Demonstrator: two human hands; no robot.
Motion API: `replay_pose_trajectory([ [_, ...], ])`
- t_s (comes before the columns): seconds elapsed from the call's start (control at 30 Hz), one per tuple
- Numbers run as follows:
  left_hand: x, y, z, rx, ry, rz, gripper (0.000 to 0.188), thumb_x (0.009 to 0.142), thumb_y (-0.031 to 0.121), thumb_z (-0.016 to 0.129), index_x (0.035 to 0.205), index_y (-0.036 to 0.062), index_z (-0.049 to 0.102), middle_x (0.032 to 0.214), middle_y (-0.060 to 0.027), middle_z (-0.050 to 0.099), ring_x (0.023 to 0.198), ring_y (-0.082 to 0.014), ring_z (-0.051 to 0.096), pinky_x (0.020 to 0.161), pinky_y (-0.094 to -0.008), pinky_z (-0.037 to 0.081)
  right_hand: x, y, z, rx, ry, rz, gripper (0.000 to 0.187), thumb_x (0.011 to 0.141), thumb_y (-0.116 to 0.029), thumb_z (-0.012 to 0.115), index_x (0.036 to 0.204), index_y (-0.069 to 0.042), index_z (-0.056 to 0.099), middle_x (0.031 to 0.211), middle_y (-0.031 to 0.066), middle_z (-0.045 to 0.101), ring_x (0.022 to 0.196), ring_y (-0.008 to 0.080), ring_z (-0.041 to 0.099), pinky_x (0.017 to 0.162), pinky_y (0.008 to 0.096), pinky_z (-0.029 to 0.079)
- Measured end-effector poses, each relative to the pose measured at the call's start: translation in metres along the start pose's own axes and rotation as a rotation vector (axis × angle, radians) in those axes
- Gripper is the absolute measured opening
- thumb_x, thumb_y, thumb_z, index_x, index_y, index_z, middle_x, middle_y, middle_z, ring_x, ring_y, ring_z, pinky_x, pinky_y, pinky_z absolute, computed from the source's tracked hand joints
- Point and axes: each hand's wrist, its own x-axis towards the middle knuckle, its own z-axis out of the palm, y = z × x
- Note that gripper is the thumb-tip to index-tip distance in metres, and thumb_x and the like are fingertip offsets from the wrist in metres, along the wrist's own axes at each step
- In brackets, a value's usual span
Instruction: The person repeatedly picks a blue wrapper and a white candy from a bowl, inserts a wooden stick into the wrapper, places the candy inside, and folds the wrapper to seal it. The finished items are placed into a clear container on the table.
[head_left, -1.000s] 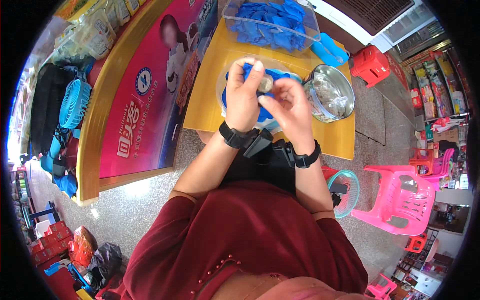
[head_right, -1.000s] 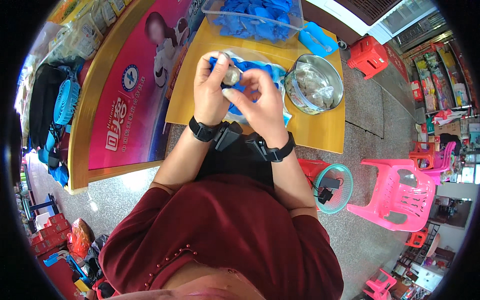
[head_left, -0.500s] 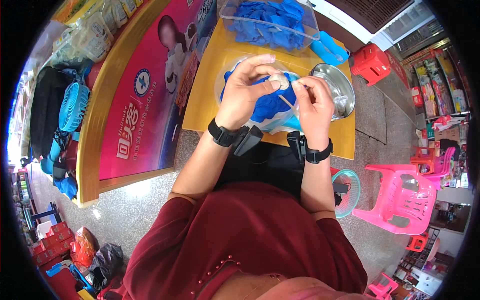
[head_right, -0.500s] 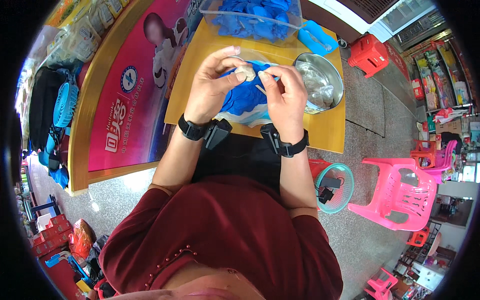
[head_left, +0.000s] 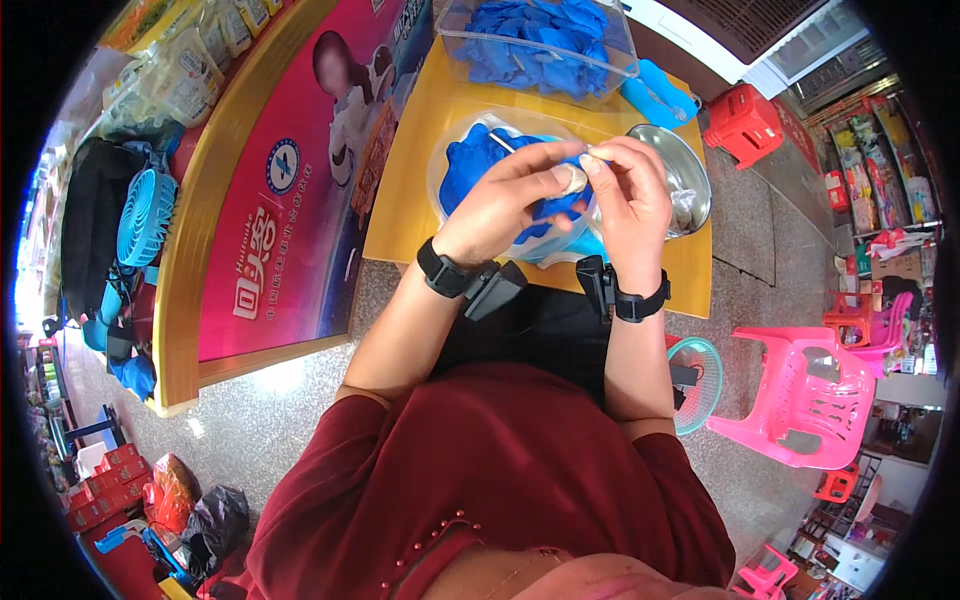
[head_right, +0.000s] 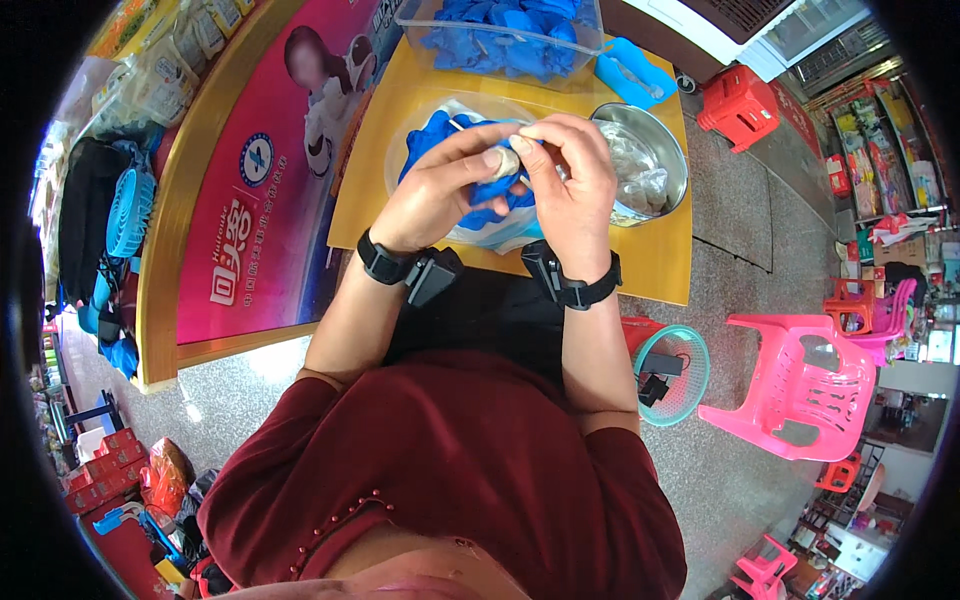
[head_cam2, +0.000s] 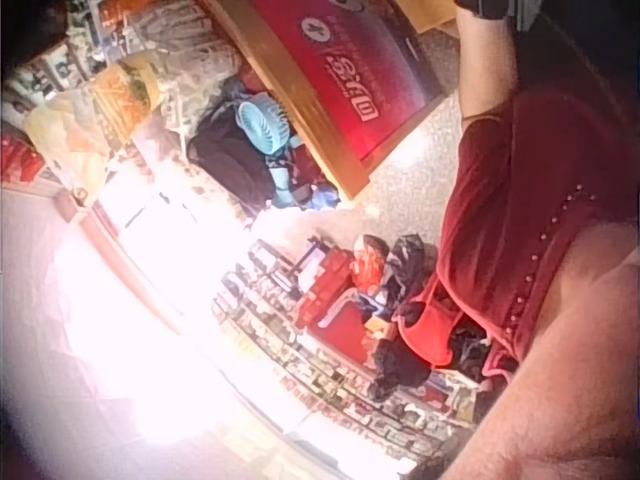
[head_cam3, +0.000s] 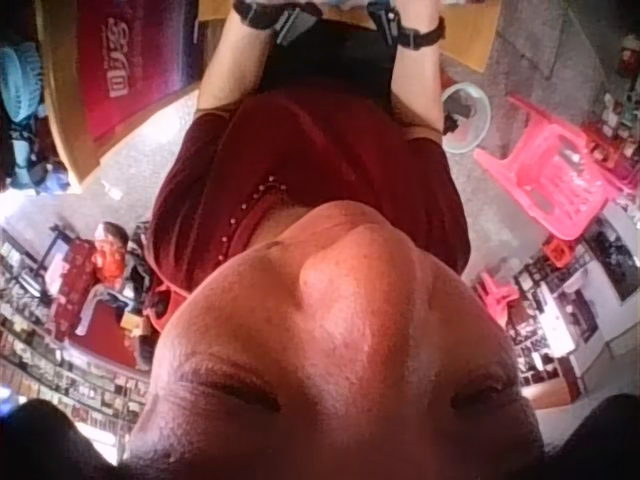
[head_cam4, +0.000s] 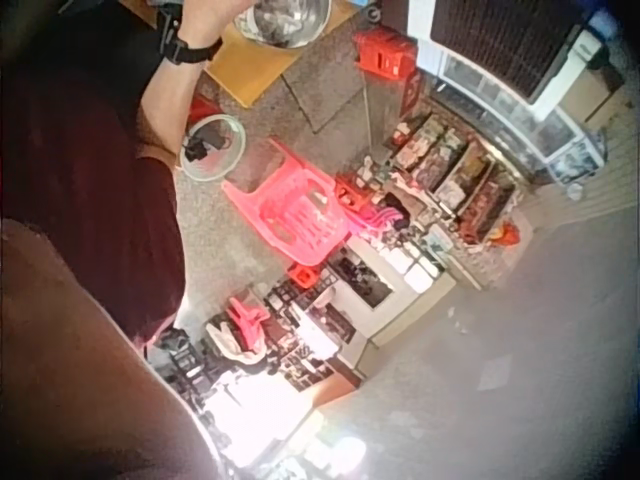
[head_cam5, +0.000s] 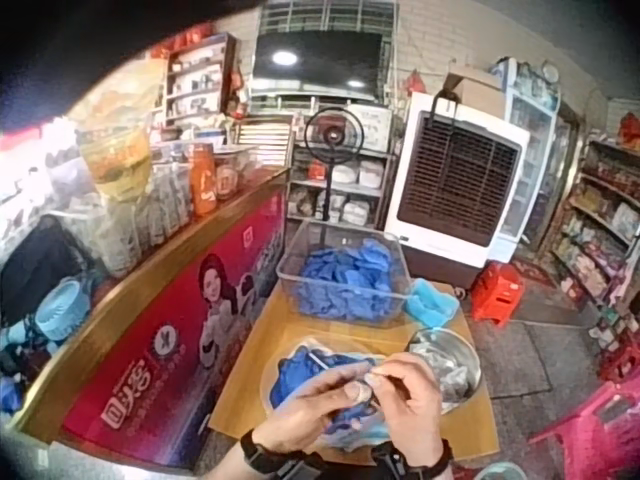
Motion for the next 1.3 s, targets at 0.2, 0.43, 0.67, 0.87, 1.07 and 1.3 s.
replay_pose_trajectory([
  [0.2, -0.002, -0.001, 0.008, -0.050, 0.196, 0.131, 0.039, 0.099, 0.012, 0.049, 0.137, 0.0031, 0.047, 0.121, -0.0097, 0.059, 0.104, -0.0195, 0.061, 0.079, -0.0333, 0.056, -0.014, -0.001, 0.004, 0.257, -0.093, 0.313, 0.008, 0.086, -0.001, 0.070, 0.090, 0.001, 0.063, 0.092, 0.0054, 0.059, 0.071, 0.0103, 0.062, 0.063, 0.0231, 0.051],
  [0.43, -0.001, 0.001, 0.002, -0.033, 0.105, 0.069, 0.042, 0.097, 0.011, 0.055, 0.138, 0.0031, 0.045, 0.120, -0.0105, 0.058, 0.104, -0.0183, 0.061, 0.078, -0.0343, 0.058, -0.013, -0.003, 0.002, 0.378, -0.193, 0.469, 0.011, 0.094, -0.009, 0.063, 0.092, 0.001, 0.059, 0.088, 0.0029, 0.058, 0.071, 0.0071, 0.060, 0.063, 0.0224, 0.053],
  [0.67, -0.003, 0.007, -0.014, 0.160, 0.010, 0.168, 0.048, 0.092, 0.004, 0.061, 0.137, 0.0042, 0.045, 0.121, -0.0106, 0.057, 0.098, -0.0161, 0.062, 0.073, -0.0294, 0.058, -0.018, -0.007, -0.001, 0.514, -0.281, 0.473, 0.015, 0.097, -0.017, 0.059, 0.094, -0.003, 0.056, 0.087, -0.0025, 0.055, 0.078, 0.0043, 0.053, 0.069, 0.0211, 0.047],
  [0.87, -0.003, -0.002, -0.003, 0.400, 0.150, 0.367, 0.052, 0.090, 0.003, 0.063, 0.138, 0.0055, 0.043, 0.119, -0.0105, 0.057, 0.094, -0.0133, 0.061, 0.066, -0.0244, 0.055, -0.020, 0.006, 0.002, 0.404, -0.216, 0.435, 0.012, 0.096, -0.016, 0.062, 0.096, -0.005, 0.057, 0.087, -0.0039, 0.054, 0.076, 0.0032, 0.047, 0.066, 0.0211, 0.041],
  [1.07, -0.007, 0.007, -0.010, 0.413, 0.175, 0.138, 0.050, 0.089, 0.007, 0.063, 0.136, 0.0079, 0.046, 0.120, -0.0072, 0.058, 0.079, -0.0082, 0.058, 0.057, -0.0198, 0.046, -0.001, -0.010, 0.010, 0.002, -0.058, 0.071, 0.016, 0.087, -0.011, 0.070, 0.098, -0.002, 0.061, 0.088, 0.0013, 0.060, 0.075, 0.0106, 0.053, 0.065, 0.0232, 0.043],
  [1.3, -0.004, 0.003, -0.003, 0.449, 0.262, 0.504, 0.045, 0.086, 0.003, 0.067, 0.128, 0.0086, 0.052, 0.106, -0.0045, 0.060, 0.078, -0.0067, 0.058, 0.055, -0.0196, 0.047, -0.002, -0.007, 0.003, 0.306, -0.084, 0.272, 0.011, 0.090, -0.011, 0.069, 0.092, -0.002, 0.062, 0.087, -0.0009, 0.060, 0.076, 0.0058, 0.055, 0.067, 0.0205, 0.045],
])
